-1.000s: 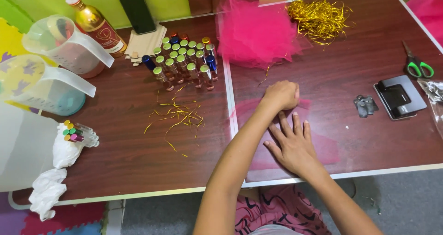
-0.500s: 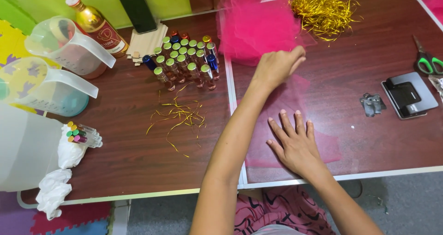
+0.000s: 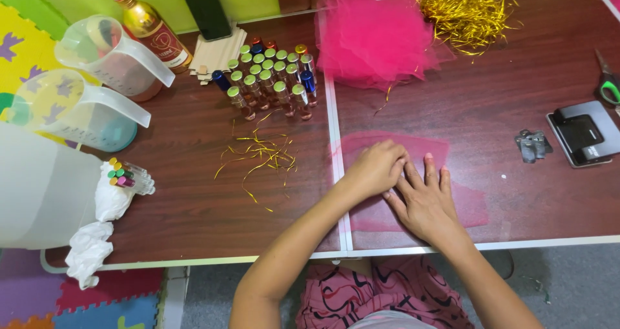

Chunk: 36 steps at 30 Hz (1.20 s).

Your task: The person wraps a piece of pink tulle around the neck of a small bottle and secures it with a gold ribbon. They then tie the ribbon into a bow and place a small black cap over the tulle and ribbon.

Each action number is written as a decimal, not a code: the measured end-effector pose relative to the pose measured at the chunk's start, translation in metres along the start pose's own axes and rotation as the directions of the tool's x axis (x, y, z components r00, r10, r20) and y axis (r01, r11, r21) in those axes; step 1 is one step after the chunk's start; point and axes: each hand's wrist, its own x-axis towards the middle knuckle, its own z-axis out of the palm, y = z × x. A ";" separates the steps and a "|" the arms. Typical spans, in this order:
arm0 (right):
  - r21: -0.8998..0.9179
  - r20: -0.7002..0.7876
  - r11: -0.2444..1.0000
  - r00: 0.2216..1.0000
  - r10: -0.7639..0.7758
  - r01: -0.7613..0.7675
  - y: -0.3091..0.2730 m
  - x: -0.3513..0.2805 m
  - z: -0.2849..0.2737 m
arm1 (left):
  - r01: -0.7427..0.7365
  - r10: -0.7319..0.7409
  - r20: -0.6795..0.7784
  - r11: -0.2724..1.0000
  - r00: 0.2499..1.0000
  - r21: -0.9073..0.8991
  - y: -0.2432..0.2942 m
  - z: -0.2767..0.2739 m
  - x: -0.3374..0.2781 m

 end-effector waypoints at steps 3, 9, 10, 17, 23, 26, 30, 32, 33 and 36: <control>-0.016 -0.010 1.000 1.000 -0.012 0.012 0.000 -0.001 -0.006 | 0.053 -0.048 -0.035 0.984 0.998 0.169 -0.003 -0.003 -0.013; -0.024 0.002 0.999 1.000 -0.029 0.029 0.002 -0.003 -0.004 | 0.138 -0.162 0.065 0.948 0.985 0.286 -0.011 -0.052 -0.015; -0.024 -0.001 0.999 1.000 -0.030 0.030 0.002 -0.003 -0.007 | 0.137 -0.162 0.063 0.948 0.985 0.288 -0.023 -0.053 -0.010; -0.002 -0.037 0.999 0.999 -0.038 0.038 0.010 -0.006 -0.003 | 0.047 0.103 -0.345 0.916 0.933 0.399 -0.058 -0.037 -0.018; -0.034 -0.181 0.997 0.980 -0.081 0.076 0.024 0.023 -0.008 | 0.006 0.076 -0.339 0.972 0.938 0.233 -0.018 -0.003 -0.053; -0.025 -0.356 0.991 0.925 -0.129 0.129 0.035 0.061 -0.004 | 0.044 0.019 -0.262 0.972 0.965 0.233 -0.029 0.002 -0.046; -0.060 -0.380 0.995 0.920 -0.101 0.084 0.052 0.097 -0.001 | 0.113 -0.082 -0.185 0.979 0.979 0.167 -0.025 -0.017 -0.046; -0.028 -0.224 1.000 0.974 -0.010 0.004 0.053 0.109 -0.006 | 0.164 -0.142 -0.127 0.970 0.982 0.180 -0.005 -0.047 -0.052; -0.011 -0.047 0.997 0.996 0.082 -0.082 0.055 0.112 -0.007 | 0.218 -0.210 -0.061 0.958 0.976 0.188 0.006 -0.059 -0.058; 0.031 -0.025 0.996 0.996 0.084 -0.083 0.052 0.111 -0.011 | 0.257 -0.256 -0.040 0.933 0.966 0.251 0.006 -0.060 -0.062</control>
